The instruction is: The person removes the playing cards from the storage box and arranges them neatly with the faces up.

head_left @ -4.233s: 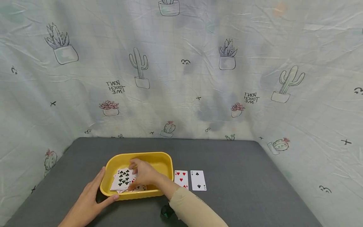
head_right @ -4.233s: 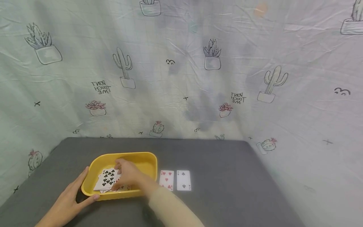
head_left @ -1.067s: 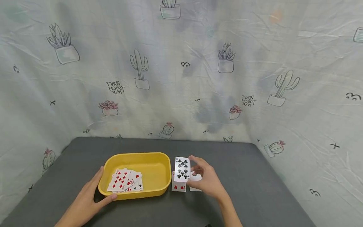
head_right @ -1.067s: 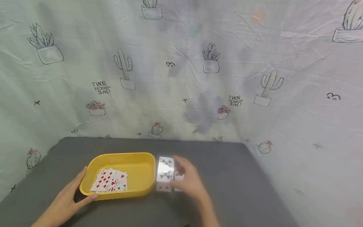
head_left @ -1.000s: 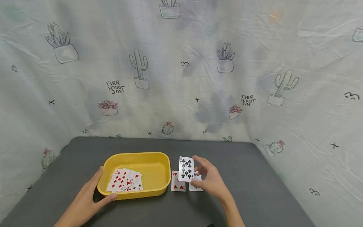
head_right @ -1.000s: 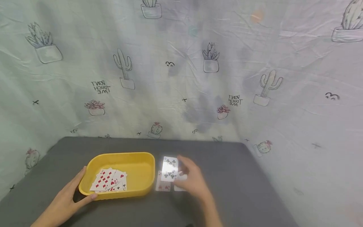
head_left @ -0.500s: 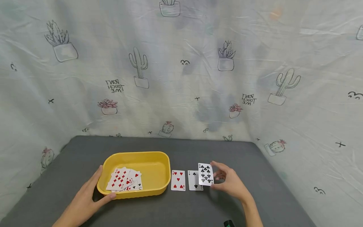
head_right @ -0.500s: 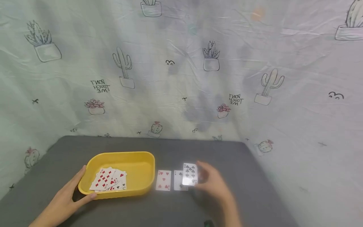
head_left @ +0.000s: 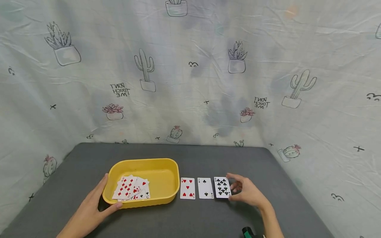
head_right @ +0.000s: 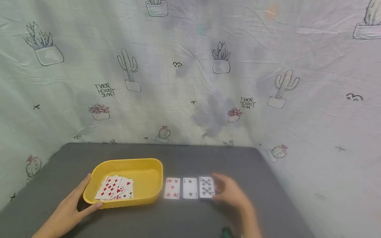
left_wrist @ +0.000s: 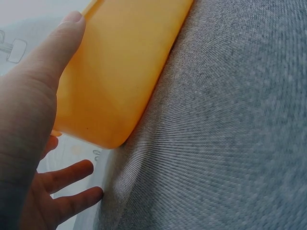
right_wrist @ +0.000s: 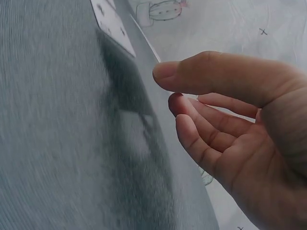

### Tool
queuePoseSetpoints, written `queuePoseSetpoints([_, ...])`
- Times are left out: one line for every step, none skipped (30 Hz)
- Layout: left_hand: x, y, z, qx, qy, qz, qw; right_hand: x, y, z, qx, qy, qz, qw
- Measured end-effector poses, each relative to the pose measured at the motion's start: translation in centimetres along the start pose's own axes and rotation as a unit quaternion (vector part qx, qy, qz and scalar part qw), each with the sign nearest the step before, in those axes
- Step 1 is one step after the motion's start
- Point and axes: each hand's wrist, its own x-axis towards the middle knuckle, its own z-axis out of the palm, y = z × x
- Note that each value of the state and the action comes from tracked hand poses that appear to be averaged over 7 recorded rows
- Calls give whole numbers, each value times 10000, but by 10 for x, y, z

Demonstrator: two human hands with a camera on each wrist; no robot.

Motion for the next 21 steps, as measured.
queuePoseSetpoints([0, 0, 0, 17, -13, -13, 10000, -1, 1, -1, 8, -6, 39, 10000])
queuePoseSetpoints([1, 0, 0, 22, -25, -14, 10000, -2, 3, -3, 41, -16, 75, 10000])
queuePoseSetpoints([1, 0, 0, 19, -33, -7, 10000, -3, 3, -4, 62, -20, 108, 9999])
queuePoseSetpoints([1, 0, 0, 12, -37, 4, 10000, -4, 4, -5, 63, -30, 154, 9999])
queuePoseSetpoints([1, 0, 0, 4, -34, 19, 10000, -5, 5, -6, 79, -36, 190, 9998])
queuePoseSetpoints([2, 0, 0, 1, -33, 29, 10000, -6, 5, -7, 74, -44, 213, 9997])
queuePoseSetpoints([2, 0, 0, -3, -22, 35, 10000, -6, 5, -7, 75, -51, 227, 9997])
queuePoseSetpoints([2, 0, 0, -9, -8, 43, 10000, -5, 6, -8, 74, -59, 220, 9997])
queuePoseSetpoints([2, 0, -1, -17, 2, 48, 10000, -5, 6, -8, 71, -67, 201, 9997])
queuePoseSetpoints([1, 0, -1, -9, 14, 52, 10000, -4, 6, -8, 47, -67, 186, 9998])
queuePoseSetpoints([1, 0, -1, -12, 17, 56, 10000, -2, 6, -8, 55, -72, 153, 9998])
queuePoseSetpoints([1, 0, -1, -21, 8, 51, 10000, -1, 6, -8, 42, -88, 125, 9999])
queuePoseSetpoints([1, 1, -1, -32, 6, 52, 10000, 1, 6, -8, 46, -105, 97, 9999])
queuePoseSetpoints([1, 1, -1, -43, -7, 46, 10000, 2, 6, -8, 51, -128, 78, 9999])
queuePoseSetpoints([1, 1, -1, -52, -19, 41, 10000, 3, 6, -7, 67, -162, 38, 9998])
queuePoseSetpoints([1, 1, 0, -69, -16, 47, 10000, 4, 7, -7, 59, -187, 16, 9998])
queuePoseSetpoints([1, 0, 0, -96, -18, 45, 9999, 4, 8, -6, 61, -218, 3, 9997])
queuePoseSetpoints([1, 0, 0, -114, -17, 44, 9999, 5, 9, -6, 59, -243, -10, 9997])
queuePoseSetpoints([1, 0, 0, -132, -15, 51, 9999, 5, 10, -6, 65, -256, -8, 9997])
queuePoseSetpoints([1, -1, 0, -162, -1, 73, 9998, 6, 11, -5, 98, -269, -2, 9996])
queuePoseSetpoints([1, -1, 0, -177, 9, 89, 9998, 6, 12, -5, 136, -278, -2, 9995])
